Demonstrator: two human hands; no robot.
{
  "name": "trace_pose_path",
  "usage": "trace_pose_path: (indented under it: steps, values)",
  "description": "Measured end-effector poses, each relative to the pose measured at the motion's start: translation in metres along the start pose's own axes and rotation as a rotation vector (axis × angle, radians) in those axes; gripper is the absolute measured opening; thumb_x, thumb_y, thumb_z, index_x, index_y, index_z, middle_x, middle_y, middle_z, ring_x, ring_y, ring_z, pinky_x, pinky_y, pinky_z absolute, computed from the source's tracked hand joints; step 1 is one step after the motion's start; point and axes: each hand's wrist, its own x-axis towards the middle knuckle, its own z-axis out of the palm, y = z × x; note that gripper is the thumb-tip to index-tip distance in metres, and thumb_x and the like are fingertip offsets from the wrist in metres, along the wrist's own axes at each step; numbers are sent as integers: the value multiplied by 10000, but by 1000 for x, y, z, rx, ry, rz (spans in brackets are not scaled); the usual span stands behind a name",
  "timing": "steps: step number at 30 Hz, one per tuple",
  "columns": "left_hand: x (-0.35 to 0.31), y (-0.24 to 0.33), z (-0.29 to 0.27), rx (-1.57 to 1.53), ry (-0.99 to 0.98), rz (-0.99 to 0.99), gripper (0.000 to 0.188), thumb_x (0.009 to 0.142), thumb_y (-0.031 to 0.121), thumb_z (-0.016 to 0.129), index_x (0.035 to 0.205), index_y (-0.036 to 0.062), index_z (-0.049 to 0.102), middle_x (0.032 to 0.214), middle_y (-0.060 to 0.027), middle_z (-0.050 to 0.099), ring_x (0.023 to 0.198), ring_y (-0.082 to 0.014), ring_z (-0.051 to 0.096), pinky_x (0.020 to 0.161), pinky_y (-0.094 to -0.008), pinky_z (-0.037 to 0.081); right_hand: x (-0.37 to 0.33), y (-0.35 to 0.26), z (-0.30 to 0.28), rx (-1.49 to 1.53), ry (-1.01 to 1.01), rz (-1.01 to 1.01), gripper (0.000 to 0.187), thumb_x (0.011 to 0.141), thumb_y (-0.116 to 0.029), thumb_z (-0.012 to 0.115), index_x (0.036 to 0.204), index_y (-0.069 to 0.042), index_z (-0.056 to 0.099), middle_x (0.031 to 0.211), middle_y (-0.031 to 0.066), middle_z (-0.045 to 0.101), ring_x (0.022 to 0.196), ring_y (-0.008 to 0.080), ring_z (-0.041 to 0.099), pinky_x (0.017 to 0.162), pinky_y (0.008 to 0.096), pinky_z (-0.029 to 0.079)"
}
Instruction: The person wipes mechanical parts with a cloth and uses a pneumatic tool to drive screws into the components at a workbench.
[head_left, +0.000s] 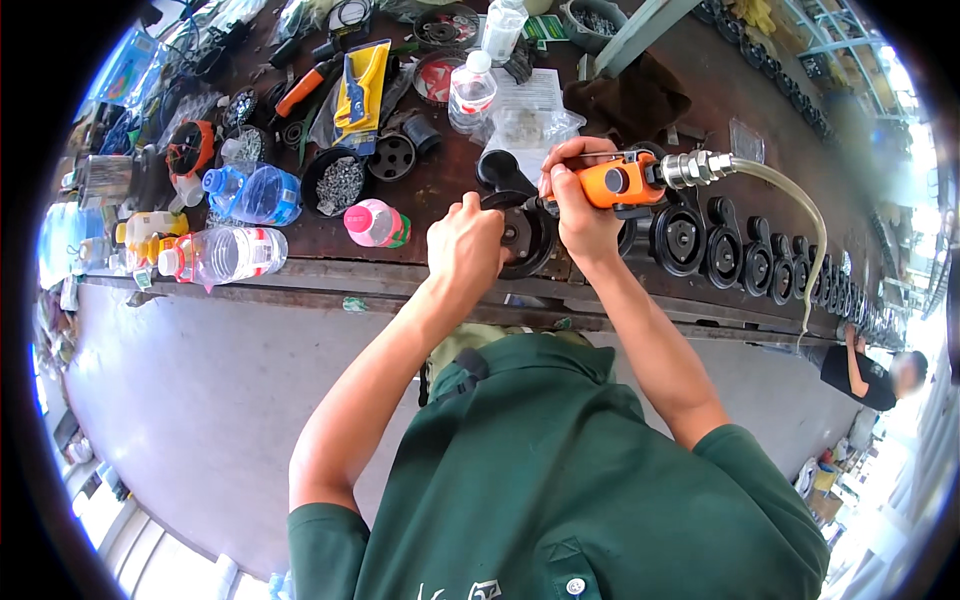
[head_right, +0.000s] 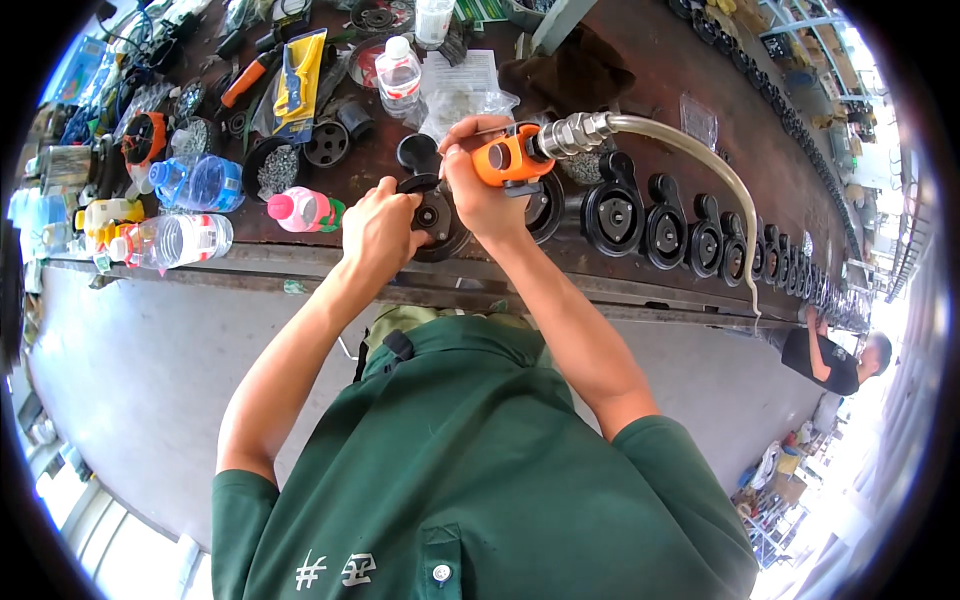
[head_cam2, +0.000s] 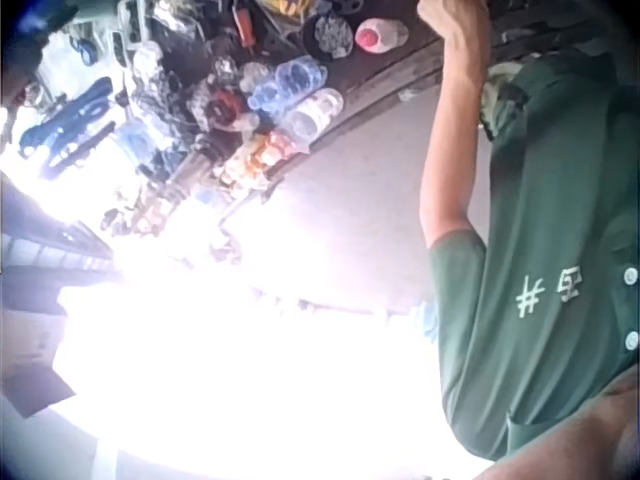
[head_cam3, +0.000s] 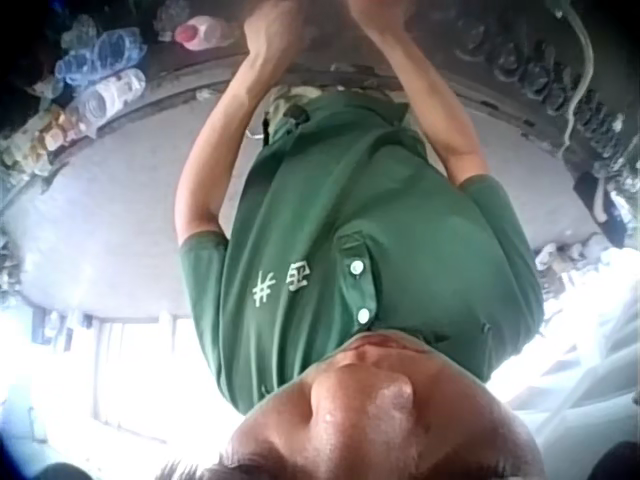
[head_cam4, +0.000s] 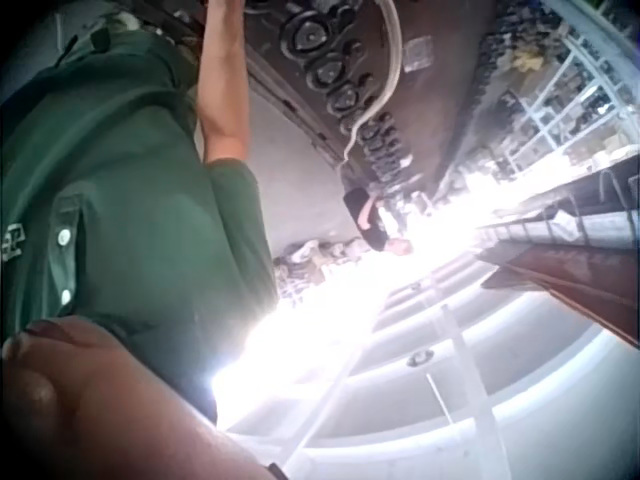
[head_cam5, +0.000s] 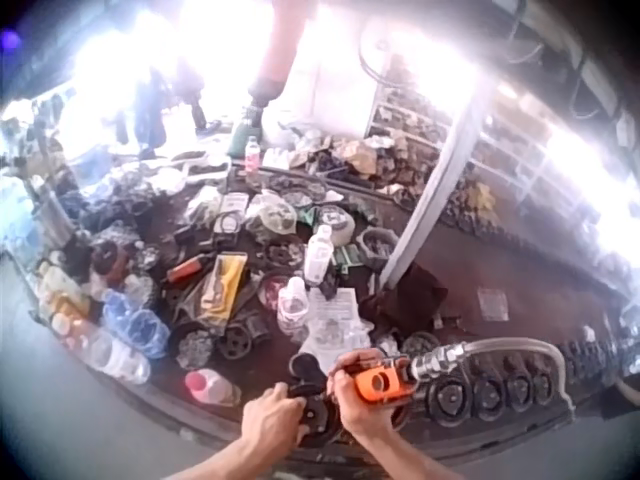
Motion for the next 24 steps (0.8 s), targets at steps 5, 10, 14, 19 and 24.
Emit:
trace_pose_path:
  steps: [5,10,14,19,24]
  values:
    - [1,-3,3,-18,24,24,388,685,252,871,1021,106,743,1038,-143,613,995,-325,651,824,-428,549,1,5,-3,21,15,9,188,904,67,574,1068,-7,518,907,94,638,695,110,603,647,258,527]
    - [1,-3,3,-12,19,22,368,684,247,870,992,97,736,1036,-144,613,991,-328,652,823,-425,550,0,8,-1,5,15,-3,193,901,74,572,1066,-10,515,905,96,639,693,110,606,640,254,523]
    - [1,-3,2,-9,13,29,368,686,249,871,993,97,735,1037,-143,613,991,-327,652,822,-422,551,1,11,-2,12,23,-11,194,900,77,572,1064,-9,513,902,97,639,694,110,607,638,255,523]
    - [0,-2,0,-9,16,21,348,683,243,873,964,90,737,1037,-147,616,987,-329,654,812,-423,555,1,9,0,-21,3,-15,188,897,73,581,1055,-8,517,896,88,640,696,106,609,644,249,524]
    - [1,4,7,46,46,8,278,676,194,865,879,62,727,1024,-167,615,975,-348,655,775,-438,563,0,10,-2,-54,-33,-1,177,891,66,594,1037,-6,525,883,77,642,680,98,609,633,242,519]
